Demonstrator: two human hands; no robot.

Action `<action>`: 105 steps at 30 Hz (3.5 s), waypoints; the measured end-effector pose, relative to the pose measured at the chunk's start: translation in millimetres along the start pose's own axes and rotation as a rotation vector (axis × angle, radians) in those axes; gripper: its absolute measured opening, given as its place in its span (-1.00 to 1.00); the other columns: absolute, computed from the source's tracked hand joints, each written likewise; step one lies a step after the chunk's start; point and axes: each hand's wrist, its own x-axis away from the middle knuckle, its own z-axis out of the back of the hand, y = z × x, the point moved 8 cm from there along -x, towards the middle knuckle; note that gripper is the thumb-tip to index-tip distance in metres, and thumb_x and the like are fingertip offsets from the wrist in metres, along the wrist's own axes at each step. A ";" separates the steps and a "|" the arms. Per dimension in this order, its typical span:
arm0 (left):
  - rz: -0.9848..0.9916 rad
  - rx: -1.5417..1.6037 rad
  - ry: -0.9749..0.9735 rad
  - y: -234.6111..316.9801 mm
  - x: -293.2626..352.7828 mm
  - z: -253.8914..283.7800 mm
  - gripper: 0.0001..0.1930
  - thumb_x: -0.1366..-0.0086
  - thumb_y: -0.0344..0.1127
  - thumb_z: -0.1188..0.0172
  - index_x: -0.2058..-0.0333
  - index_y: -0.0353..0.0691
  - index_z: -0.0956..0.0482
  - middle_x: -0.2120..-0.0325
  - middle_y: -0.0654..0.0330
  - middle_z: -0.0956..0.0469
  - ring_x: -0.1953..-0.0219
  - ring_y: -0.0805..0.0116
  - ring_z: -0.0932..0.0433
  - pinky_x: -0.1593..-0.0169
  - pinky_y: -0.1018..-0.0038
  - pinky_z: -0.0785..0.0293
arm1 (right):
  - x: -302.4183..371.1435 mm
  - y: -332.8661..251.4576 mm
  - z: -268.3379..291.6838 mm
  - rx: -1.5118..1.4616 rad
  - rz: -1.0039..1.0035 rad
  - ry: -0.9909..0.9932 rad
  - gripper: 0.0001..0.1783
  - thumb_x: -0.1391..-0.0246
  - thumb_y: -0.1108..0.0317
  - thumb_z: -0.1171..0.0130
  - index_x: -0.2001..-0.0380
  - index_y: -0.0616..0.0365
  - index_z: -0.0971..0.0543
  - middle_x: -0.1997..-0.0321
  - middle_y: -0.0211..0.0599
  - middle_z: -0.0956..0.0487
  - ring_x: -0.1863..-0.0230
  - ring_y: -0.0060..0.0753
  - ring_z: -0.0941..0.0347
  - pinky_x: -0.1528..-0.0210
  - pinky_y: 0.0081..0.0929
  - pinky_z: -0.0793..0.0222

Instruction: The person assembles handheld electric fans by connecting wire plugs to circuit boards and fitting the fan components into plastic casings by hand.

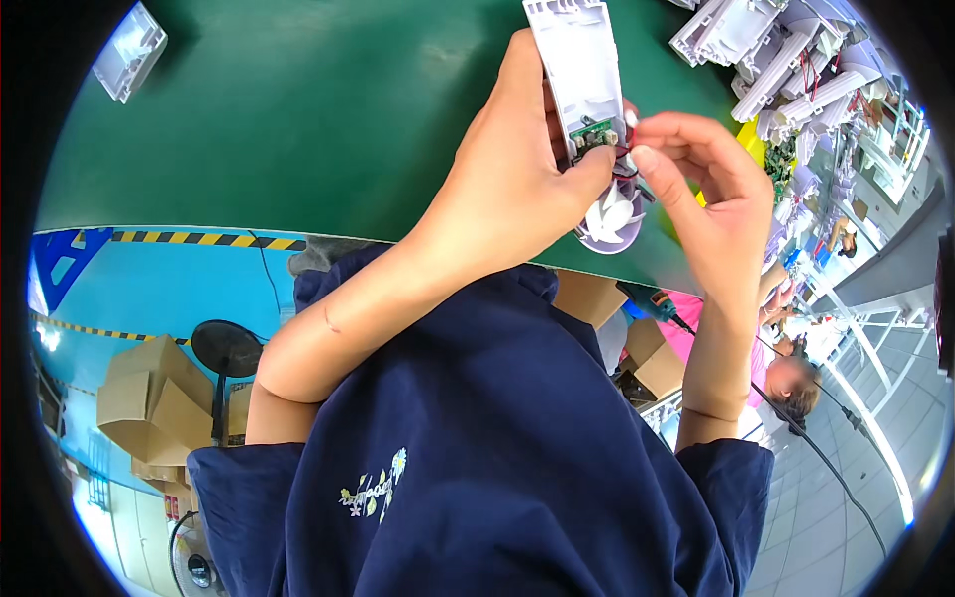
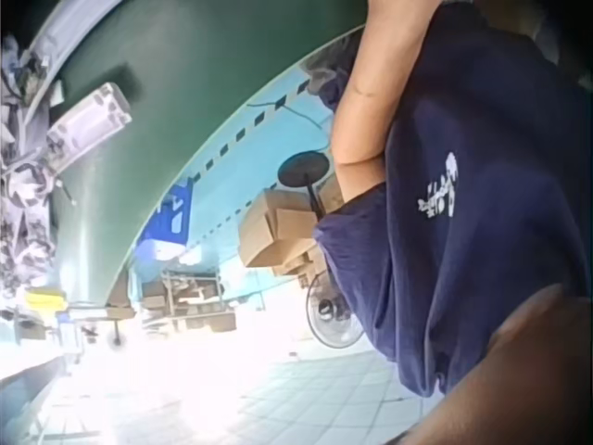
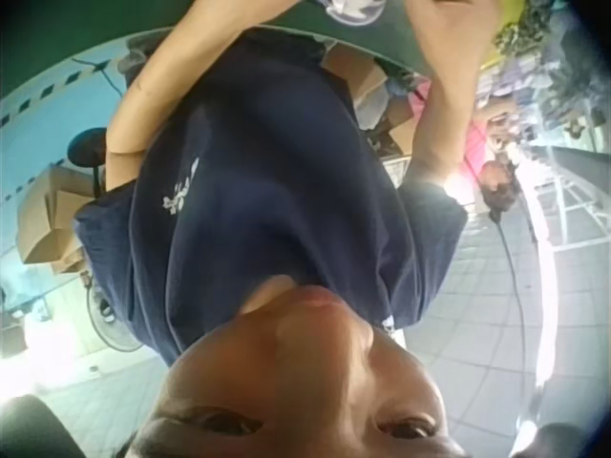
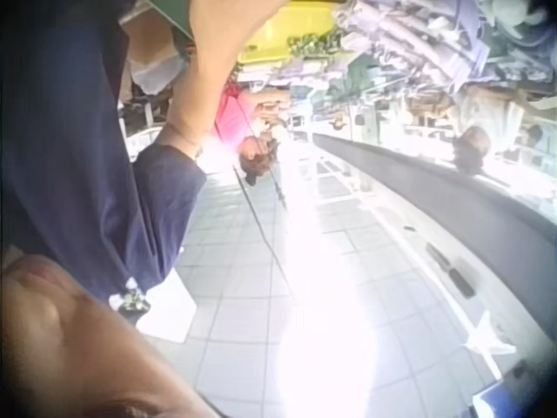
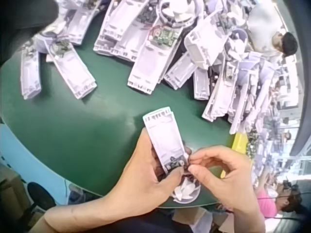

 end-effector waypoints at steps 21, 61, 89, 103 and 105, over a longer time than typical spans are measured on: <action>-0.008 -0.014 0.000 -1.0 -0.9 -0.9 -0.40 -0.26 -0.68 -0.16 -0.21 -0.34 -0.13 0.05 -0.01 -0.56 -0.05 0.25 -0.63 -0.11 0.31 -0.58 | 3.9 -25.8 -3.1 0.496 0.232 0.147 -0.88 -0.19 0.46 -0.38 0.20 0.20 -0.73 0.36 -0.33 -0.60 0.49 -0.50 -0.46 0.45 -0.56 -0.34; 0.088 -0.042 -0.126 -6.5 0.7 -1.3 -0.32 -0.35 -0.73 -0.06 -0.37 -0.27 -0.03 -0.11 -0.05 -0.51 -0.17 0.22 -0.59 -0.19 0.31 -0.58 | -40.8 -50.3 -26.6 0.840 0.119 -0.487 -0.84 -0.08 0.36 -0.22 0.45 0.24 -0.66 0.42 -0.18 -0.50 0.34 -0.03 -0.53 0.31 -0.14 -0.40; 0.019 -0.153 -0.015 -8.3 -2.2 -0.9 -0.54 -0.25 -0.51 -0.26 0.00 -0.45 -0.19 0.19 -0.16 -0.66 0.15 -0.09 -0.73 0.09 0.17 -0.63 | -20.8 -36.5 -17.9 0.765 0.052 -0.274 -0.85 -0.13 0.33 -0.28 0.36 0.19 -0.69 0.38 -0.22 -0.62 0.39 -0.09 -0.60 0.32 -0.21 -0.47; 0.009 -0.245 0.009 1.3 -2.0 -0.8 -0.58 -0.19 -0.52 -0.29 0.07 -0.49 -0.26 0.25 -0.16 -0.67 0.21 -0.05 -0.74 0.15 0.21 -0.63 | -14.6 -34.2 -18.0 0.750 0.074 -0.219 -0.85 -0.12 0.36 -0.26 0.40 0.22 -0.69 0.45 -0.18 -0.62 0.42 0.01 -0.57 0.36 -0.12 -0.43; 0.018 -0.232 0.016 -0.3 -3.5 0.2 -0.57 -0.19 -0.52 -0.28 0.05 -0.49 -0.27 0.26 -0.13 -0.68 0.23 0.00 -0.74 0.15 0.23 -0.64 | -15.7 -36.6 -19.3 0.762 0.143 -0.194 -0.85 -0.12 0.36 -0.25 0.42 0.21 -0.68 0.46 -0.19 -0.62 0.43 0.03 -0.55 0.37 -0.12 -0.42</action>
